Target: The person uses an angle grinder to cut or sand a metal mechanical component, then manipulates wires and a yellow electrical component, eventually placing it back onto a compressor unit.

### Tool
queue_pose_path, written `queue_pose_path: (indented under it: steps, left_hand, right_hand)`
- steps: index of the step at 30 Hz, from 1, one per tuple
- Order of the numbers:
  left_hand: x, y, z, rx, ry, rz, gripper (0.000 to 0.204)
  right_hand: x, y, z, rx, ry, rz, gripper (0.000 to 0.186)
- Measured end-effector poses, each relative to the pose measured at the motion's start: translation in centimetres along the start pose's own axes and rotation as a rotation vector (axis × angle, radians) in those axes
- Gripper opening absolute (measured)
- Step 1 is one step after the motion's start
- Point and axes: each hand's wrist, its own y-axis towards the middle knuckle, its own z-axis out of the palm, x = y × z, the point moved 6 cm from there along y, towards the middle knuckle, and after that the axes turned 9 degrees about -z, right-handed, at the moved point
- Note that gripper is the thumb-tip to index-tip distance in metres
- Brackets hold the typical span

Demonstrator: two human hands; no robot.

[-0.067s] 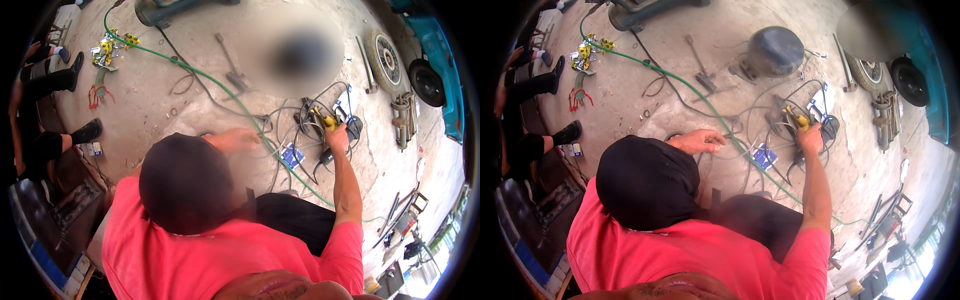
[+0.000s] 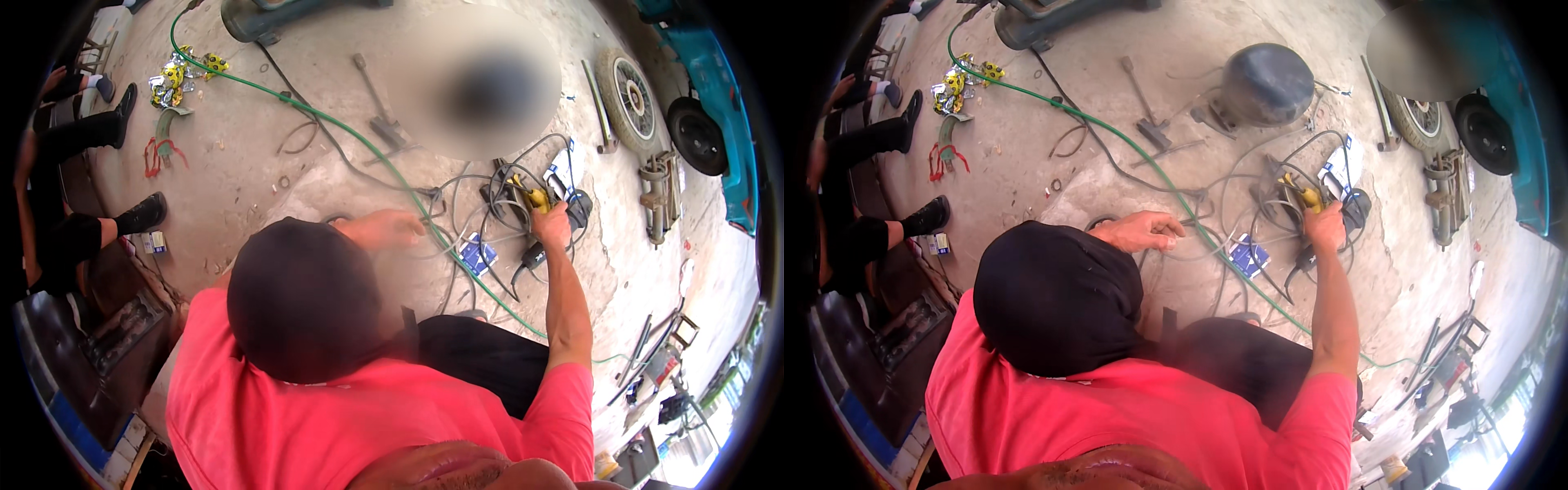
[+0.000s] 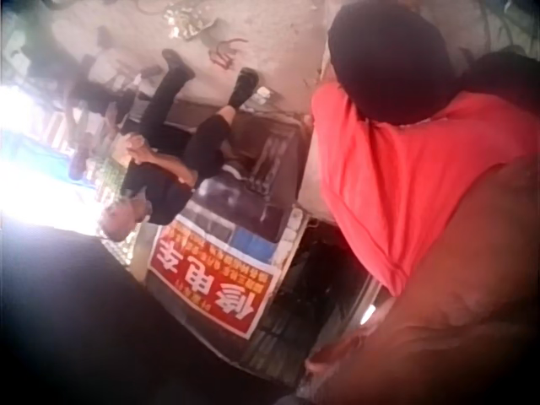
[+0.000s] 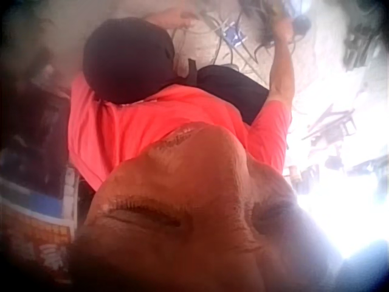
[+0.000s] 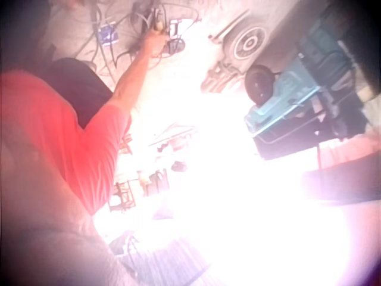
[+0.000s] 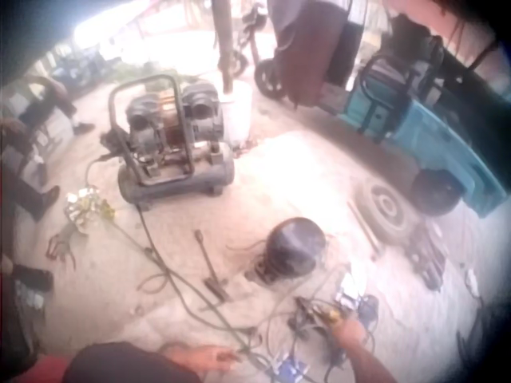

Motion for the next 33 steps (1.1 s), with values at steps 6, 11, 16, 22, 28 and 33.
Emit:
queue_pose_path:
  steps: [6, 11, 16, 22, 28, 33]
  left_hand:
    - [1.7, 0.6, -0.4, -0.065, -0.022, 0.004, 0.038]
    - [0.1, 2.5, -1.7, -0.112, -0.172, 0.116, 0.044]
    - [-6.1, 2.5, -3.7, -0.168, -0.221, 0.204, 0.042]
    - [-10.8, 2.2, -3.7, -0.176, -0.192, 0.289, 0.046]
    - [-11.6, 2.8, -2.1, -0.002, -0.325, 0.473, 0.057]
    - [-15.2, 2.1, 0.8, 0.268, -0.71, 0.557, 0.063]
  right_hand:
    - [0.7, -0.5, -6.1, -0.066, 0.109, -0.122, 0.057]
    - [2.7, -3.6, -13.1, -0.222, 0.209, -0.368, 0.052]
    - [7.0, -11.1, -18.8, -0.39, 0.313, -0.673, 0.052]
    - [11.1, -17.7, -21.7, -0.48, 0.408, -0.948, 0.056]
    - [15.0, -19.1, -21.6, -0.419, 0.585, -1.009, 0.054]
    - [17.0, -19.7, -20.3, -0.251, 0.717, -0.986, 0.054]
